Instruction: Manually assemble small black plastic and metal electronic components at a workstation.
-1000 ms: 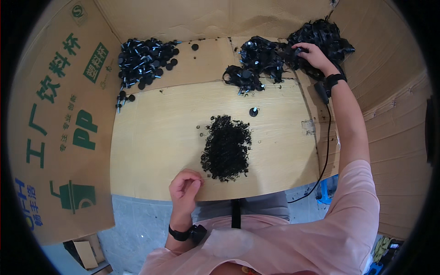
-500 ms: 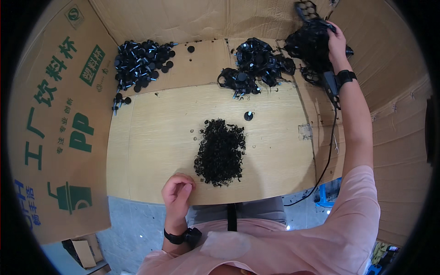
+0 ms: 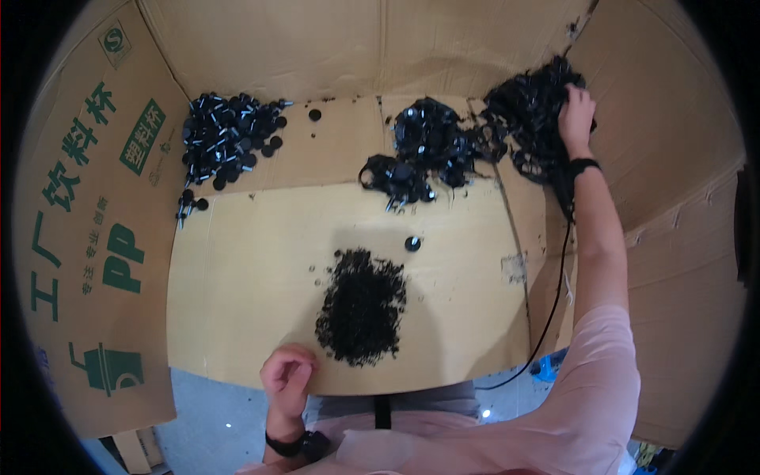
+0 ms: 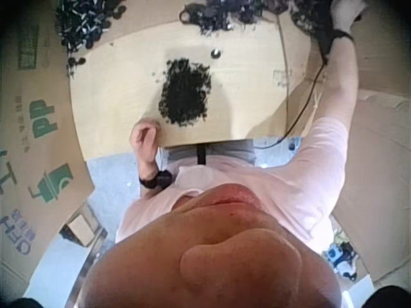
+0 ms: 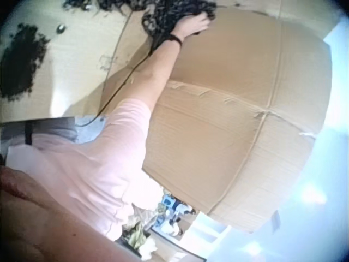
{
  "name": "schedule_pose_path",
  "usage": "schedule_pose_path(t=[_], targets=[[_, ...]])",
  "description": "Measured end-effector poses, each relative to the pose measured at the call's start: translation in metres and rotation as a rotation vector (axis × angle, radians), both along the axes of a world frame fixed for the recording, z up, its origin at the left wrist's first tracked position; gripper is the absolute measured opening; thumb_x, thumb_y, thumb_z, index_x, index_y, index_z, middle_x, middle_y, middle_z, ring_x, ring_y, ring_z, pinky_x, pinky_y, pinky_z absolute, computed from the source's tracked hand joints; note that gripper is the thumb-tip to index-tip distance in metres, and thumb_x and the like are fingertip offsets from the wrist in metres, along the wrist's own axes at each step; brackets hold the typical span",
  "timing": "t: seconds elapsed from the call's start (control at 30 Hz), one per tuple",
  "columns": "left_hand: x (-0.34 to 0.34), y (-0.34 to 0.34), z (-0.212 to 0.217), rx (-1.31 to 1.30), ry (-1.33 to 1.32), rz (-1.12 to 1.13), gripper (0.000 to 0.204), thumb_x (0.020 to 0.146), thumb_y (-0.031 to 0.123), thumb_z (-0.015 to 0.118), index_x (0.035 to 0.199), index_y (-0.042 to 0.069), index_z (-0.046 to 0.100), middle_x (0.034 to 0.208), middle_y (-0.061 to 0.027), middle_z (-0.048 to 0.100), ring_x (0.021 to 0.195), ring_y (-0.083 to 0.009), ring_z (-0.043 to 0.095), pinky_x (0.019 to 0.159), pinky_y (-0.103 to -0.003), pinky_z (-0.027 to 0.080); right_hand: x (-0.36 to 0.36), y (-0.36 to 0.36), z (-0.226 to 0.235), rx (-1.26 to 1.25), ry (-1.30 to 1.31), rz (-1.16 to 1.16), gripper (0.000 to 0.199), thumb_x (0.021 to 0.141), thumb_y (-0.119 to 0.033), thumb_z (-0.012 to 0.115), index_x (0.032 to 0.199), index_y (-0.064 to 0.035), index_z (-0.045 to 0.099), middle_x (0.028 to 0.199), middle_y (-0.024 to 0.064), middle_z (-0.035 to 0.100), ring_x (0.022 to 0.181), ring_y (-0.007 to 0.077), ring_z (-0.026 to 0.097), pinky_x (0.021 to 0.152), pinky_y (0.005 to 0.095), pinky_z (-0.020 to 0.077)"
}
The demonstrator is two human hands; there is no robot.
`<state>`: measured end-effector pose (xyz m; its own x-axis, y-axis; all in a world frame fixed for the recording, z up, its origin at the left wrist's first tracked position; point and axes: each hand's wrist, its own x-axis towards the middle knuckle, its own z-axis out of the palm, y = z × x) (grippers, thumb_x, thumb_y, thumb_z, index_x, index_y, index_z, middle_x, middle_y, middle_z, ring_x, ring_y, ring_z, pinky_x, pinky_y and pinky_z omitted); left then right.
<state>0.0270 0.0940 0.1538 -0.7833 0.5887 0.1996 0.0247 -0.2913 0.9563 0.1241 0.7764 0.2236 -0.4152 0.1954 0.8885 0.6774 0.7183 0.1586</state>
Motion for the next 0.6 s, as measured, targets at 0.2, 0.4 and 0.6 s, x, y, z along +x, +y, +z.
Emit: schedule_pose_path(t=[0.2, 0.4, 0.6], targets=[[0.002, 0.006, 0.004, -0.059, -0.032, 0.054, 0.007, 0.084, 0.005, 0.057, 0.084, 0.001, 0.052, 0.076, -0.0106, 0.054, 0.069, -0.0191, 0.052, 0.065, -0.031, 0.044, -0.01, 0.001, -0.034, -0.351, -0.167, -0.093, 0.04, 0.089, -0.035, 0.056, 0.118, -0.0076, 0.057, 0.12, 0.0138, 0.054, 0.109, 0.0357, 0.051, 0.094, 0.0436, 0.0406], [0.002, 0.01, 0.005, -0.09, -0.007, 0.074, 0.007, 0.084, 0.006, 0.057, 0.084, 0.001, 0.052, 0.075, -0.0107, 0.053, 0.068, -0.0187, 0.052, 0.064, -0.031, 0.044, -0.027, -0.013, -0.015, -0.735, -0.164, 0.035, 0.071, 0.082, -0.065, 0.05, 0.141, -0.0275, 0.038, 0.137, 0.0309, 0.036, 0.125, 0.0442, 0.039, 0.106, 0.0466, 0.0312], [0.003, 0.009, 0.004, -0.046, -0.022, 0.061, 0.003, 0.086, 0.001, 0.056, 0.085, 0.001, 0.053, 0.078, -0.0101, 0.056, 0.071, -0.0174, 0.053, 0.064, -0.028, 0.044, -0.034, -0.041, -0.029, -0.472, -0.463, -0.267, 0.05, 0.086, -0.05, 0.054, 0.133, -0.0347, 0.046, 0.132, 0.0157, 0.045, 0.121, 0.0361, 0.043, 0.098, 0.0503, 0.0368]])
